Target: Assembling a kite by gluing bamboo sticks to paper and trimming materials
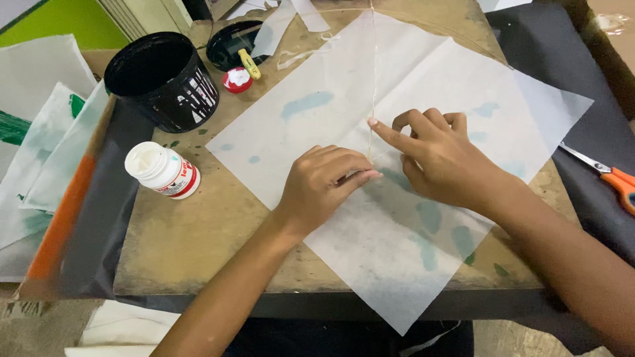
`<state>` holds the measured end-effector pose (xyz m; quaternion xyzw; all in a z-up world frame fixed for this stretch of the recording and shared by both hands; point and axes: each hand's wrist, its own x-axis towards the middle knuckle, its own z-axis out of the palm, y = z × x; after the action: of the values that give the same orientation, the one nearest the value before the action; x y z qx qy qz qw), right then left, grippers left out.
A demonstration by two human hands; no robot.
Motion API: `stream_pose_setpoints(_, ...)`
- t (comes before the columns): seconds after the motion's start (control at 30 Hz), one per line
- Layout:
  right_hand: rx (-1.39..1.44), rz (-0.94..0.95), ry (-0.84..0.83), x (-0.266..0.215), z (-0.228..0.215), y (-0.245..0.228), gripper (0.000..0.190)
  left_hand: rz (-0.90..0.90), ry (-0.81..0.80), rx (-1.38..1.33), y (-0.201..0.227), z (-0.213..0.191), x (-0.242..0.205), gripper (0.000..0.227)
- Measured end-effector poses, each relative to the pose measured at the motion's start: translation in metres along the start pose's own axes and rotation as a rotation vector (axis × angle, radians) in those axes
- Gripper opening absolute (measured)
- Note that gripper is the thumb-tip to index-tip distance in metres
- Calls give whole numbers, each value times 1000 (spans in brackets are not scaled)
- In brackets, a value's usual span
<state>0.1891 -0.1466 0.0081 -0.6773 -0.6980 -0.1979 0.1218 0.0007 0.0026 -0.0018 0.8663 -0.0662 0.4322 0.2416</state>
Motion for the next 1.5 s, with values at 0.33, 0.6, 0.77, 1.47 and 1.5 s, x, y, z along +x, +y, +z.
stream_pose_setpoints(0.33,277,-110,-73,-1,-20,-2,60,-355,-42,-129,2,-5,1,31)
stream_pose_setpoints(0.6,101,-159,2,-1,-19,-2,67,-333,-39,-122,2,-6,0,26)
stream_pose_setpoints(0.77,-180,-137,107,3,-13,-9,75,-326,10,-103,1,-4,0,26)
stream_pose_setpoints(1.47,-329,-115,289,8,-26,-22,51,-295,-17,-54,1,3,-3,30)
stream_pose_setpoints(1.5,-371,-99,302,8,-24,-24,57,-308,-20,-55,2,2,-3,31)
